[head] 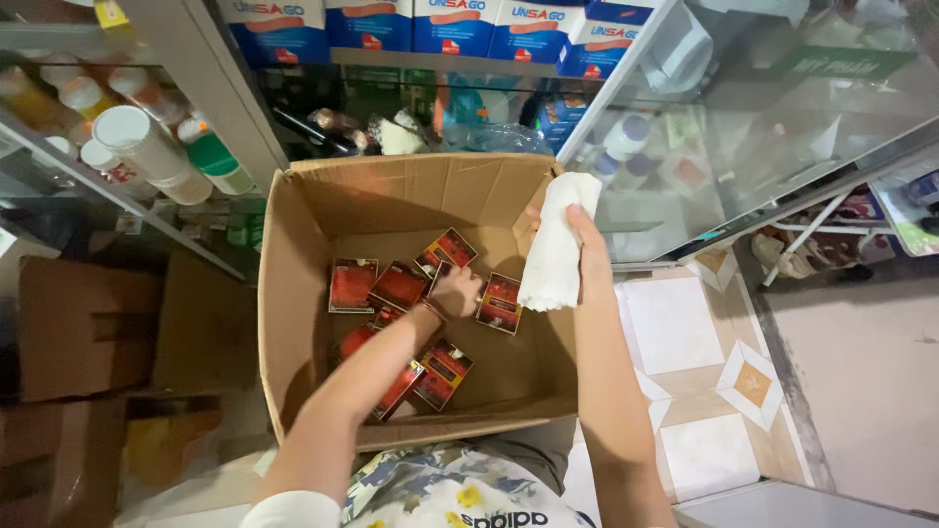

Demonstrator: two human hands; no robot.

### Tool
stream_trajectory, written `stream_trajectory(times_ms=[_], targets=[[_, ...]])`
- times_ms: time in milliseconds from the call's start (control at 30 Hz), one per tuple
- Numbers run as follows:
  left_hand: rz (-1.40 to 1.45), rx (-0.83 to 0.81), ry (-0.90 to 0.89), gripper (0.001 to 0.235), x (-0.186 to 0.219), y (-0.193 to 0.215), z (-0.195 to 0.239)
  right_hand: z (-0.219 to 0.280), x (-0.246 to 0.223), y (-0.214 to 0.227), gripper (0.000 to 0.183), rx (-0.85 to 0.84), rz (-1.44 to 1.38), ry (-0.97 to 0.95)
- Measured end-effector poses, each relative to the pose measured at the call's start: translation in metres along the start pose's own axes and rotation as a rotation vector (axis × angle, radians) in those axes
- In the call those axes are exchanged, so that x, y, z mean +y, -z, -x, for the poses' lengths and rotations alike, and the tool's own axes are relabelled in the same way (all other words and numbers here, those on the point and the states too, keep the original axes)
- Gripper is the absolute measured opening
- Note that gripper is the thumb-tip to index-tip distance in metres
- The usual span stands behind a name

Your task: The person wipes the surfaces of small red boxes with a white cloth and places them on a glass shelf. The person repeats this process for multiple boxes taken from a cardboard box.

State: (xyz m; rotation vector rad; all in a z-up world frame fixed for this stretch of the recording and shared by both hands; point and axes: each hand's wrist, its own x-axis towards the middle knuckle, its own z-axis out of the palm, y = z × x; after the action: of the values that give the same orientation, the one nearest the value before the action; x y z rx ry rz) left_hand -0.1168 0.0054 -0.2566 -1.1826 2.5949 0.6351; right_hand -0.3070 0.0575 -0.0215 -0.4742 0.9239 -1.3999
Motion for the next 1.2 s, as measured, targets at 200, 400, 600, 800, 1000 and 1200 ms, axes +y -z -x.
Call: stream_trajectory(times_ms=[200,400,600,800,1000,1200], targets=[[-0.229,-0.095,-0.12,0.093,0.052,-0.032,-0.031,0.003,-0.01,0.002,0.059,0.021,-0.05,0.04],[-0.333,0.08,-0.091,0.08,0.05,-0.049,-0.059,0.001,-0.006,0.0,0.062,0.057,-0.02,0.047],[-0.283,-0.172,-0.102,0.137,0.054,-0.014,-0.04,-0.002,-0.002,-0.003,0.062,0.017,-0.154,-0.006],[-0.289,-0.149,-0.002,0.109,0.049,0.071,-0.003,0.007,-0.012,-0.009,0.058,0.108,0.044,0.163],[0.94,0.052,-0.171,0.109,-0.01,0.169,0.062,0.019,-0.014,-0.008,0.058,0.219,0.167,0.444],[1.587,-0.083,-0.31,0.093,-0.034,0.199,0.128,0.024,0.014,-0.041,0.058,0.088,0.784,0.683]])
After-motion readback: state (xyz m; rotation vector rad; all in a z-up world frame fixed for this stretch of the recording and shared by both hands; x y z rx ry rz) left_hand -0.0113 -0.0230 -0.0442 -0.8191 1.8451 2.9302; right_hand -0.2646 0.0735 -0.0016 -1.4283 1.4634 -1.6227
